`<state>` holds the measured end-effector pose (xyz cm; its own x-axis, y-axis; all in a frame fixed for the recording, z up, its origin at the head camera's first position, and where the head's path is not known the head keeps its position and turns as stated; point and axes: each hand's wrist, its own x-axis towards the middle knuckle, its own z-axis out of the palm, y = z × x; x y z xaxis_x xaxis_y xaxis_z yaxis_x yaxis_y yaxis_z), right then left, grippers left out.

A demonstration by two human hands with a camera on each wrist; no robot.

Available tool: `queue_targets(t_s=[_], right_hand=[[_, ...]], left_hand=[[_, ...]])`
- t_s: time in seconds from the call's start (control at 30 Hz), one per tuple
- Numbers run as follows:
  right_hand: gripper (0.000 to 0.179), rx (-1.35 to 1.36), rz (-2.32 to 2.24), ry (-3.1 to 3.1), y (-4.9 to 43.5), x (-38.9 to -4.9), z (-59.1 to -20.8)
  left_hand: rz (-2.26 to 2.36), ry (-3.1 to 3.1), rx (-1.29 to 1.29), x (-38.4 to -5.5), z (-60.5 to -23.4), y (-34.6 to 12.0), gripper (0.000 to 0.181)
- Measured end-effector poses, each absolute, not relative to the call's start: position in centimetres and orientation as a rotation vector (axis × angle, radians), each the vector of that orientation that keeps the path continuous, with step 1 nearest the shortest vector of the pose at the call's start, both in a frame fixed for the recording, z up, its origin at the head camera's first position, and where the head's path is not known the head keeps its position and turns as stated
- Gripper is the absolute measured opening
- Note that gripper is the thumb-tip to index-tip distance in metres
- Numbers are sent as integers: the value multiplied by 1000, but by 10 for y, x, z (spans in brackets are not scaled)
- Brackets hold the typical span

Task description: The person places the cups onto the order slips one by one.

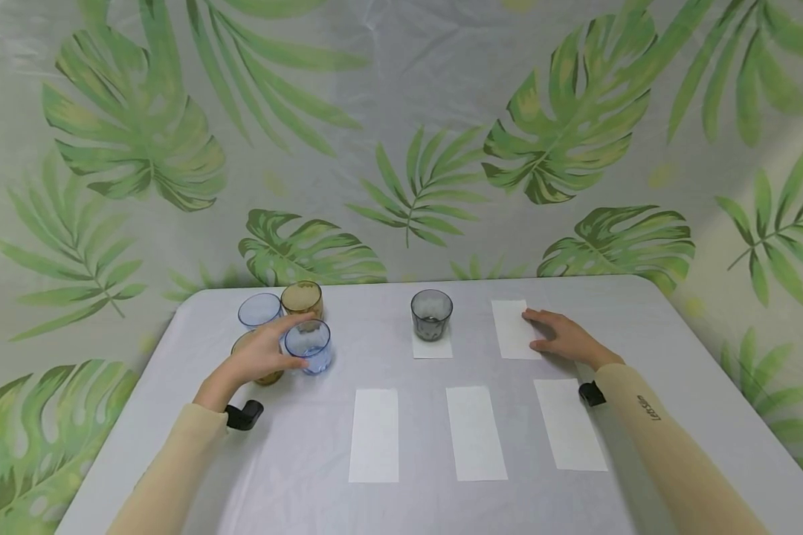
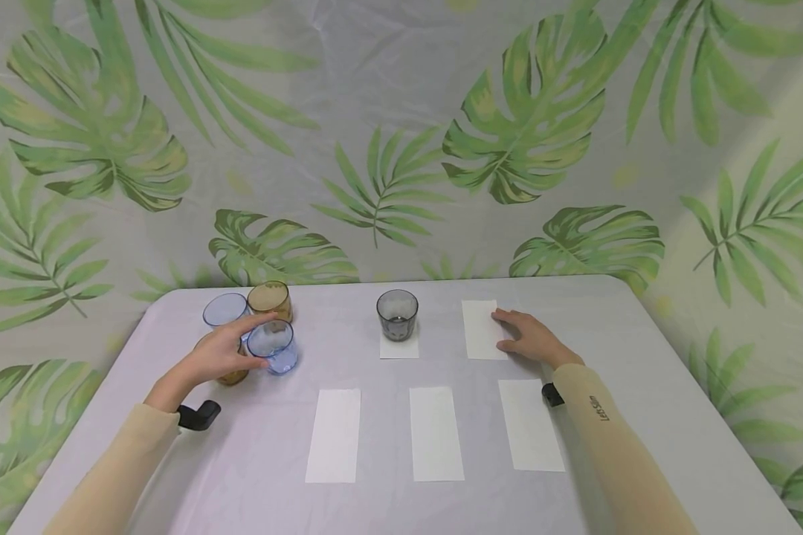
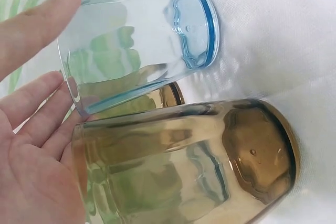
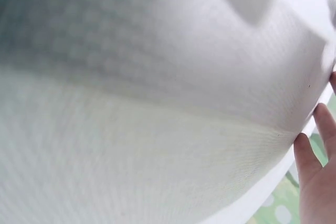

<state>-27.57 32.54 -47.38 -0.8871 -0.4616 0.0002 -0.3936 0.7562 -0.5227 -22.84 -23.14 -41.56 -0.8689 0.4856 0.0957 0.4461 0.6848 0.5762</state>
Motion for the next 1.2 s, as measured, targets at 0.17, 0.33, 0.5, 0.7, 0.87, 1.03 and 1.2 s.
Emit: queue_targets(t_s=[0.17,0.33,0.5,0.7,0.87,1.03,1.2], right_hand=[[66,-678,-782,2821,324,-275,-472],[66,-666,-760,2819,324,-274,-472],[65,-661,-757,2814,324,-273,-472],[66,-636,-774,2802,324,-272,-470],[66,-626,-787,2792,325,-272,-470],[67,-618,-788,2777,326,-273,-471],[67,-603,-786,2770,326,-273,-472]], left_hand=[[934,2818,780,-229,-414,-231,77],[929,2817,762,-229,-414,-231,77],[912,2831,747,-230,-415,-230,78],[957,2858,747,-227,-415,-224,76],[993,2875,799,-223,-413,-213,74],[1072,2841,820,-218,-411,-201,72],[1134,2799,851,-217,-412,-189,72]])
